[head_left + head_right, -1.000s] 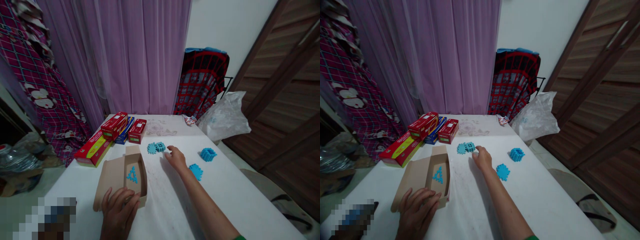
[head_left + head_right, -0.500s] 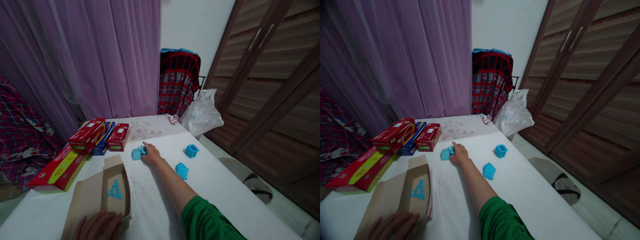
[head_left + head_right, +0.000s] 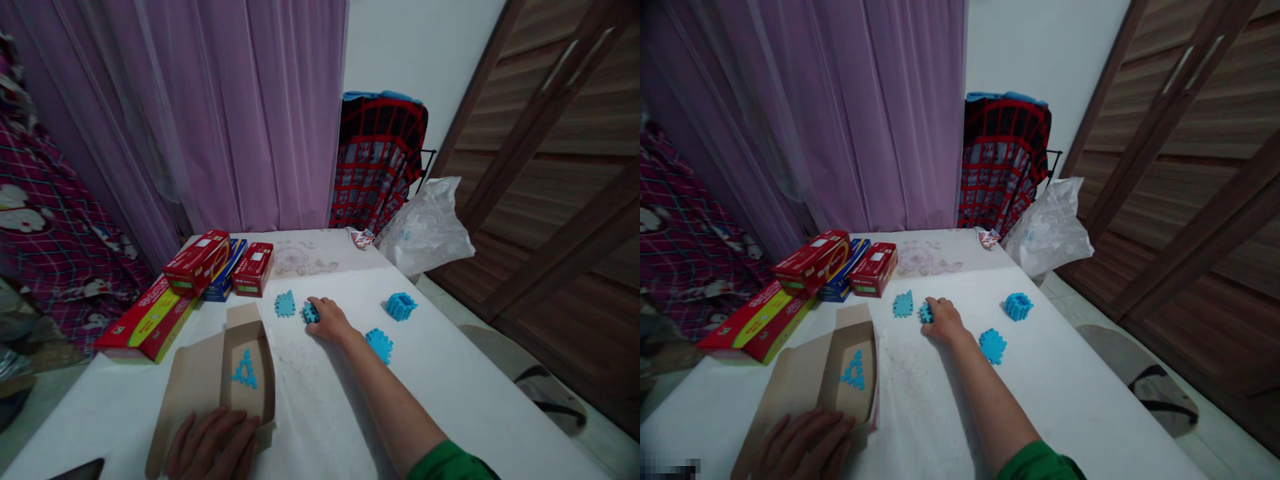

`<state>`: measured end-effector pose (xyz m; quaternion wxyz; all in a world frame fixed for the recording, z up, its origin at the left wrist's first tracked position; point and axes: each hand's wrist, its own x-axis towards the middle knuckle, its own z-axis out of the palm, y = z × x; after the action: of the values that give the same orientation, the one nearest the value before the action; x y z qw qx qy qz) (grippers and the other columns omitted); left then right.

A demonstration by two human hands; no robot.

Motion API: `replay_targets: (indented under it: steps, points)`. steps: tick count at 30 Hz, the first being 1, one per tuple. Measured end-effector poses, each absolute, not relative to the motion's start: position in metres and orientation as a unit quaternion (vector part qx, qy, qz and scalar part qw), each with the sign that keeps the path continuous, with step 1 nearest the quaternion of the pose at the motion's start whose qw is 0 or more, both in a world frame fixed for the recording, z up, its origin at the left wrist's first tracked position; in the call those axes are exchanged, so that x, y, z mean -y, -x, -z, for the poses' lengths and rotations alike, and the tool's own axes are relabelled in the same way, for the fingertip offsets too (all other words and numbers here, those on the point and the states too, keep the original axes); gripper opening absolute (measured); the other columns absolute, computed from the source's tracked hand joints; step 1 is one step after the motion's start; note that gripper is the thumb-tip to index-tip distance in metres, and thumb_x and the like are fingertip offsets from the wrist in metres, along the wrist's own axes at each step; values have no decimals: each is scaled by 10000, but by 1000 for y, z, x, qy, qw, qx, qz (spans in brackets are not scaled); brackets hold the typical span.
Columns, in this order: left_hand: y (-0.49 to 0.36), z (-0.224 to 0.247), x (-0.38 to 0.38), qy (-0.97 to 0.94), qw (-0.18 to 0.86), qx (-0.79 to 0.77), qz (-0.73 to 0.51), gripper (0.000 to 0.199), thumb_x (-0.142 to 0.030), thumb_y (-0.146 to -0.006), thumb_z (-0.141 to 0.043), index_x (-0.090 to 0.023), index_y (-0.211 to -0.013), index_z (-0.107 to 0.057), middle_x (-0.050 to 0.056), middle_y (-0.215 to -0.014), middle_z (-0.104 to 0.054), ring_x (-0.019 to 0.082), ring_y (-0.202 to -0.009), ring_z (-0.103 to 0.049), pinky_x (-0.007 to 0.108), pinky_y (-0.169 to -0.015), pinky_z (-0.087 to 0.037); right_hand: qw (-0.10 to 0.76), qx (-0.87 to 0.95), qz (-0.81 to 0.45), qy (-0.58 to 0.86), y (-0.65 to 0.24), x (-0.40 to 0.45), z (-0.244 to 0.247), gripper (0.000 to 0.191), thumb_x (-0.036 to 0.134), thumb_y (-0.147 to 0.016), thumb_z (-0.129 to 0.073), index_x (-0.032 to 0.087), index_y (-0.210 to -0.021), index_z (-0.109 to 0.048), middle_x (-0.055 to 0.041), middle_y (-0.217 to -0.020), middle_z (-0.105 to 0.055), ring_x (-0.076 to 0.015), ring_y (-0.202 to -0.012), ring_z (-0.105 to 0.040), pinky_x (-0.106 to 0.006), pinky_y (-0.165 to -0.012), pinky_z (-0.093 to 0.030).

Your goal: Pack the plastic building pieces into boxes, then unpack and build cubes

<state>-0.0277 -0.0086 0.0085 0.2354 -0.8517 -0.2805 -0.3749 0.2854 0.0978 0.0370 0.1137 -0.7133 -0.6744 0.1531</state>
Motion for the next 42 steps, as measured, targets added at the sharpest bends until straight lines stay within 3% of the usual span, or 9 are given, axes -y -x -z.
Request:
replay_targets:
  steps: [6, 10, 15, 19, 26, 35, 42]
  points:
    - [20, -15, 14, 840, 207, 301, 401, 193, -252, -868, -578, -291, -991, -721, 2, -884, -738, 175, -916, -625, 376, -1098, -305, 114, 672, -180, 710, -289, -55, -36, 796, 287, -684, -681, 247, -1445, -451, -96, -1344, -532, -249, -1236, -487, -303, -994, -380]
    - [17, -20, 18, 837, 198, 308, 407, 185, -234, -865, -580, -264, -988, -715, 12, -884, -730, 170, -923, -628, 362, -1104, -295, 122, 657, -170, 724, -282, -46, -41, 813, 371, -714, -693, 264, -1473, -422, -104, -1413, -479, -259, -1269, -475, -312, -1000, -384]
    - [14, -20, 24, 827, 169, 348, 408, 186, -227, -869, -583, -284, -1003, -699, -6, -917, -727, 163, -953, -631, 363, -1120, -276, 98, 650, -117, 745, -273, -45, -40, 658, 334, -798, -618, 253, -1436, -480, -125, -1281, -576, -255, -1136, -571, -308, -934, -411]
    - [11, -18, 28, 820, 145, 367, 414, 216, -235, -847, -630, -314, -1038, -693, -26, -947, -730, 151, -978, -640, 346, -1112, -292, 77, 654, -92, 747, -271, -48, -37, 646, 261, -779, -606, 220, -1415, -499, -140, -1193, -621, -272, -1079, -592, -320, -904, -419]
    - [-10, -25, 38, 755, 68, 424, 496, 202, -184, -902, -532, -285, -920, -706, -6, -881, -716, 164, -946, -626, 402, -1088, -316, 55, 663, -85, 742, -274, -51, -40, 642, 270, -773, -609, 210, -1402, -499, -135, -1185, -638, -269, -1060, -606, -323, -899, -421]
    - [-13, -28, 37, 764, 83, 420, 483, 215, -183, -904, -516, -287, -912, -704, -7, -883, -708, 156, -930, -621, 384, -1083, -296, 193, 727, -181, 634, -226, -37, -115, 671, 304, -759, -632, 235, -1412, -492, -79, -1241, -648, -236, -1083, -608, -297, -934, -432]
    - [-15, -27, 37, 754, 85, 419, 499, 235, -196, -917, -495, -280, -917, -714, 4, -894, -712, 160, -939, -615, 397, -1095, -294, 124, 770, -183, 599, -158, -48, -132, 679, 332, -743, -666, 212, -1393, -510, -120, -1187, -649, -273, -1070, -608, -346, -932, -431]
